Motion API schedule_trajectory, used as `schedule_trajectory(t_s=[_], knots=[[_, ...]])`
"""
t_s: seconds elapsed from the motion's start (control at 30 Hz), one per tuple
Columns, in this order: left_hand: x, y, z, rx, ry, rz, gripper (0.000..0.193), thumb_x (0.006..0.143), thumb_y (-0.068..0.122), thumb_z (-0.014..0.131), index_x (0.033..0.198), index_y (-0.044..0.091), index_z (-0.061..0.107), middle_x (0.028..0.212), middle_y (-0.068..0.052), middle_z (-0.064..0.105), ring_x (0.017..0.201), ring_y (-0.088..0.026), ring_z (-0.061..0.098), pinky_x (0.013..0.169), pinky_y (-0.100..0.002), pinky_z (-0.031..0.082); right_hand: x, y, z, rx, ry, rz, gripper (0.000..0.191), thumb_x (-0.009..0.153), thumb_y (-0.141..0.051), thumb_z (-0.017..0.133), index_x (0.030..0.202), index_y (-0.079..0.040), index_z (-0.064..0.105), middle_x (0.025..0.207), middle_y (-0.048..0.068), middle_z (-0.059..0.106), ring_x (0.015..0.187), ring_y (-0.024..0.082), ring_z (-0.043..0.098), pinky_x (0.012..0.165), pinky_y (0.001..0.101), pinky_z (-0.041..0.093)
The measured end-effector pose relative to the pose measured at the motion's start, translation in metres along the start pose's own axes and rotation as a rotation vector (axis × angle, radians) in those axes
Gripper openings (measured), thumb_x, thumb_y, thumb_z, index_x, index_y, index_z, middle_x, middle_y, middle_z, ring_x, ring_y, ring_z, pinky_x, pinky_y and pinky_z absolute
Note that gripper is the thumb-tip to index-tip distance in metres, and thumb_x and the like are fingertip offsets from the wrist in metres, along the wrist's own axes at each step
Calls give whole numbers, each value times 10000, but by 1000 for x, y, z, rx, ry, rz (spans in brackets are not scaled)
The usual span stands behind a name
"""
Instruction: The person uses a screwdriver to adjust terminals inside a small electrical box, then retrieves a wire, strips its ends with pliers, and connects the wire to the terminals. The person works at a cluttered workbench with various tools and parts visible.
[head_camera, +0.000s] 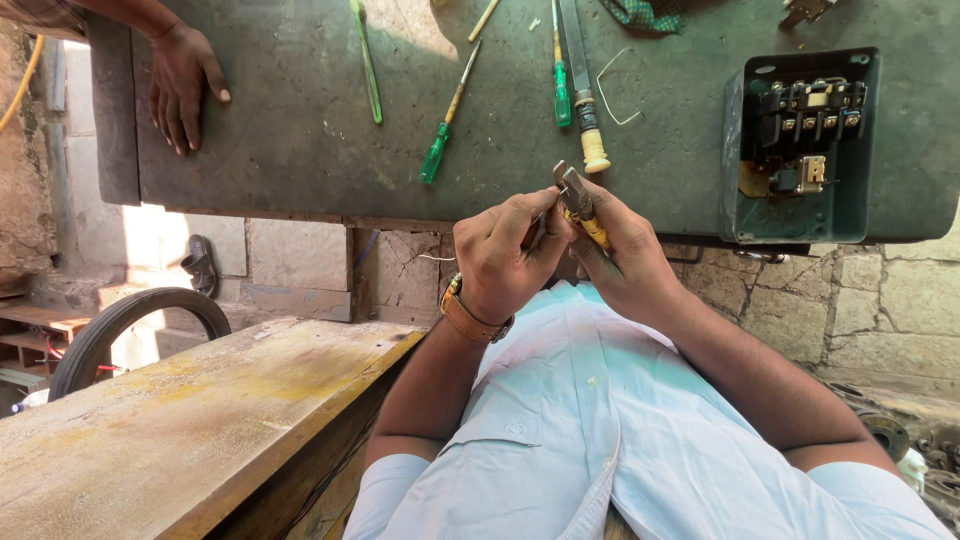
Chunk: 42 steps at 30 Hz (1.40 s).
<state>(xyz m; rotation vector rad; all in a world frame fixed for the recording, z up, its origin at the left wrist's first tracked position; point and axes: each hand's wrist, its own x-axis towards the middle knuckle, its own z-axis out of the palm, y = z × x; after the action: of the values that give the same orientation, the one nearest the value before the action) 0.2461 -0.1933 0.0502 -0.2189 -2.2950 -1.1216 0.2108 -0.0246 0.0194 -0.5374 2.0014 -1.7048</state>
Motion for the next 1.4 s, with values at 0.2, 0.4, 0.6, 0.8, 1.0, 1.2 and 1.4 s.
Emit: schedule_trajectory(t_s=[0.2,0.4,0.6,0.8,1.0,1.2,1.4], knots=[[-4,0,3,78,-23,42,175,958,52,786,1085,24,669,828,-69,697,668,-166,685,596,-306,525,-3,3,0,-135,68,-262,483,1040,-21,628,1497,0,472,1255,151,643,1114,239,676,934,363,548],[-2,0,9,97,-33,62,171,957,52,788,1070,11,667,800,-64,677,639,-163,667,571,-305,510,-6,2,1,-186,117,-172,368,1070,-67,590,1428,-20,521,1178,144,677,1077,245,711,893,369,556],[2,0,-1,-167,-126,-170,129,951,9,751,1072,3,705,822,-48,667,656,-94,615,594,-246,483,-5,3,-4,-341,159,-213,231,1085,-117,583,1291,-15,564,1105,157,650,1012,290,661,863,418,514],[3,-19,-19,-399,-272,-248,148,924,-26,780,1066,-5,744,873,-36,670,727,-67,607,638,-225,487,-3,4,-10,-241,156,-118,232,1058,-150,586,1255,-27,585,956,100,628,884,230,661,801,373,522],[5,-40,-24,-680,-393,-241,180,917,-43,786,1086,21,777,968,-26,655,838,-78,645,716,-242,554,-3,9,-14,-174,4,-111,103,1046,-118,590,1092,-30,564,882,77,627,811,180,631,736,340,500],[14,-36,-25,-486,-291,-74,263,840,27,841,1085,77,760,1124,-64,636,996,-180,652,851,-320,548,-5,11,-12,-124,29,-97,98,1057,-120,581,1070,-28,551,851,51,640,771,157,635,713,327,500],[11,-22,-5,-76,-70,99,260,819,46,885,1043,112,772,1013,-19,680,912,-193,644,796,-350,503,-2,9,-12,-165,121,-77,175,1067,-147,570,1181,-15,559,885,54,640,806,160,650,728,331,512]])
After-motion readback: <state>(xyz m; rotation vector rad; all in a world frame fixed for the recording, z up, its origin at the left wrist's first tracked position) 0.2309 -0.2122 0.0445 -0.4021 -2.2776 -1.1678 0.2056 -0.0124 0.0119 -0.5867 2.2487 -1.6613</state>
